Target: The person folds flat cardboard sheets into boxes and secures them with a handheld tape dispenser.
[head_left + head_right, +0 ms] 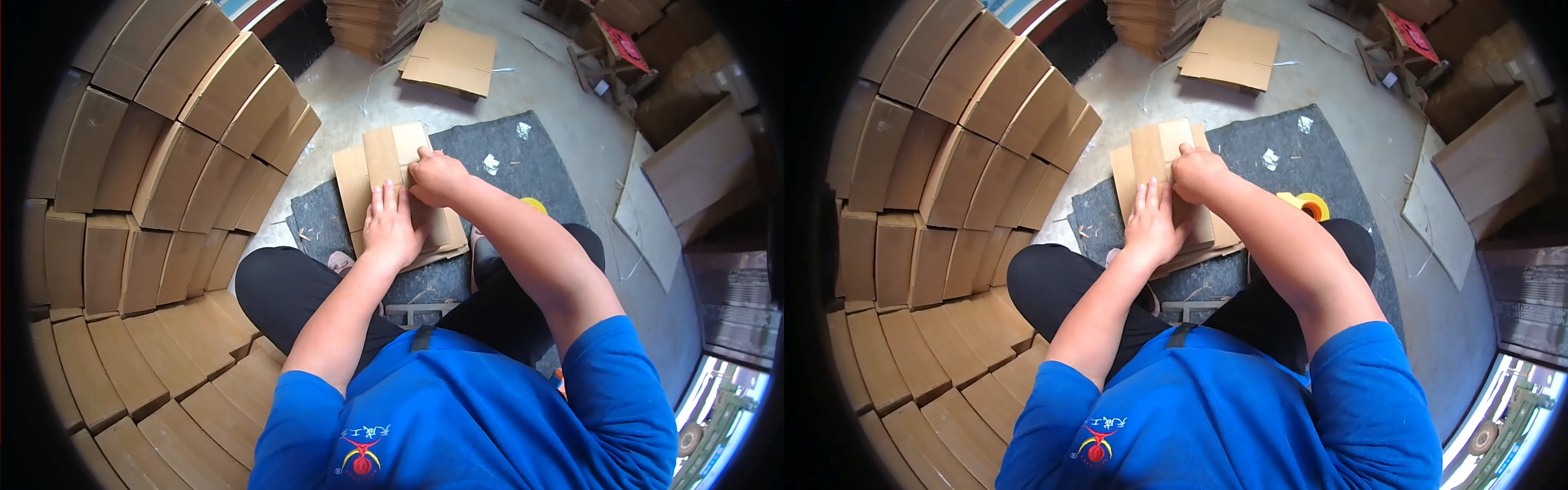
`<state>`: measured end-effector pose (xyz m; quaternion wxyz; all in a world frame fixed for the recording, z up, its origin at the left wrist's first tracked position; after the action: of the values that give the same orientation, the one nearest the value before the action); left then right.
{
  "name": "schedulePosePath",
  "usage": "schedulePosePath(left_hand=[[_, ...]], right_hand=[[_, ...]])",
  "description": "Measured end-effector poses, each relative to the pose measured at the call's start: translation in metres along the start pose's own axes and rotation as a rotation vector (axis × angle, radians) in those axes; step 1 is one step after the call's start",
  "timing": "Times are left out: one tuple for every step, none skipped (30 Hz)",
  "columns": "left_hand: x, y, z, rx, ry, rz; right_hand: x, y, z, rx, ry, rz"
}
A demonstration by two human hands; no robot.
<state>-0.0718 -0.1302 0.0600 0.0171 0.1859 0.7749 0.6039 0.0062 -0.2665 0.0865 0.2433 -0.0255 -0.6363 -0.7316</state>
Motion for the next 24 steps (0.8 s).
schedulePosePath(left_hand=[[-0.003,0.001,-0.002,-0.029,0.009,0.005],[-0.006,0.003,-0.004,-0.061,0.015,0.010],[-0.011,0.011,-0.008,-0.075,0.010,0.012],[-0.016,0.022,-0.015,-0.128,0.027,0.114],[-0.020,0.030,-0.020,-0.180,0.045,0.217],[-0.027,0.037,-0.023,-0.188,0.040,0.221],[-0.033,0.042,-0.024,-0.231,0.036,0.339],[-0.038,0.047,-0.025,-0.275,0.032,0.459],[-0.040,0.060,-0.030,-0.288,0.024,0.499],[-0.047,0.063,-0.030,-0.319,0.014,0.541],[-0.053,0.065,-0.030,-0.350,0.000,0.583],[-0.055,0.074,-0.037,-0.385,-0.003,0.616],[-0.062,0.071,-0.036,-0.440,-0.017,0.660],[-0.069,0.065,-0.036,-0.495,-0.042,0.707],[-0.071,0.068,-0.043,-0.572,-0.078,0.769],[-0.072,0.071,-0.049,-0.648,-0.115,0.828],[-0.075,0.065,-0.043,-0.654,-0.120,0.833],[-0.077,0.059,-0.039,-0.661,-0.122,0.837],[-0.074,0.062,-0.045,-0.637,-0.128,0.799],[-0.070,0.070,-0.050,-0.612,-0.127,0.764],[-0.067,0.076,-0.055,-0.577,-0.105,0.749],[-0.066,0.071,-0.052,-0.578,-0.114,0.763],[-0.067,0.065,-0.046,-0.553,-0.108,0.690],[-0.066,0.059,-0.038,-0.524,-0.097,0.616]], right_hand=[[-0.002,0.002,0.000,-0.011,0.001,0.002],[-0.004,0.005,0.000,0.030,0.037,0.043],[-0.007,0.009,0.000,0.071,0.071,0.078],[-0.010,0.015,0.000,0.060,0.068,0.073],[-0.014,0.019,0.000,0.063,0.077,0.154],[-0.018,0.026,-0.001,0.070,0.087,0.235],[-0.023,0.033,-0.002,0.109,0.098,0.303],[-0.029,0.040,-0.004,0.128,0.106,0.396],[-0.037,0.045,-0.012,0.145,0.113,0.491],[-0.050,0.040,-0.028,0.174,0.217,0.453],[-0.063,0.041,-0.046,0.086,0.185,0.443],[-0.055,0.060,-0.056,-0.029,0.142,0.393],[-0.035,0.077,-0.072,-0.173,0.093,0.207],[-0.023,0.082,-0.094,-0.273,0.101,-0.005],[-0.020,0.077,-0.120,-0.403,0.048,-0.101],[-0.015,0.065,-0.148,-0.484,-0.019,-0.237],[-0.008,0.053,-0.176,-0.624,-0.121,-0.209],[0.001,0.037,-0.203,-0.763,-0.219,-0.186],[0.013,0.017,-0.226,-0.769,-0.320,-0.196],[0.021,-0.012,-0.251,-0.685,-0.416,-0.164],[0.027,-0.044,-0.273,-0.600,-0.504,-0.128],[0.037,-0.079,-0.286,-0.511,-0.612,-0.100],[0.045,-0.114,-0.297,-0.479,-0.698,0.011],[0.052,-0.152,-0.303,-0.423,-0.763,0.086]])
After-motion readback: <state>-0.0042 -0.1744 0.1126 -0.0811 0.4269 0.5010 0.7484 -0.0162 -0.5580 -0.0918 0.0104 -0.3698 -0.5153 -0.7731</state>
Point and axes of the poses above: each hand's wrist, its own x-axis away from the middle knuckle, its own y-axis out of the back of the hand, z = x × y, the point moved 1 cm from there along -x, towards the middle knuckle, and after that the axes turned 1 degree about y, right-handed, at the moved point
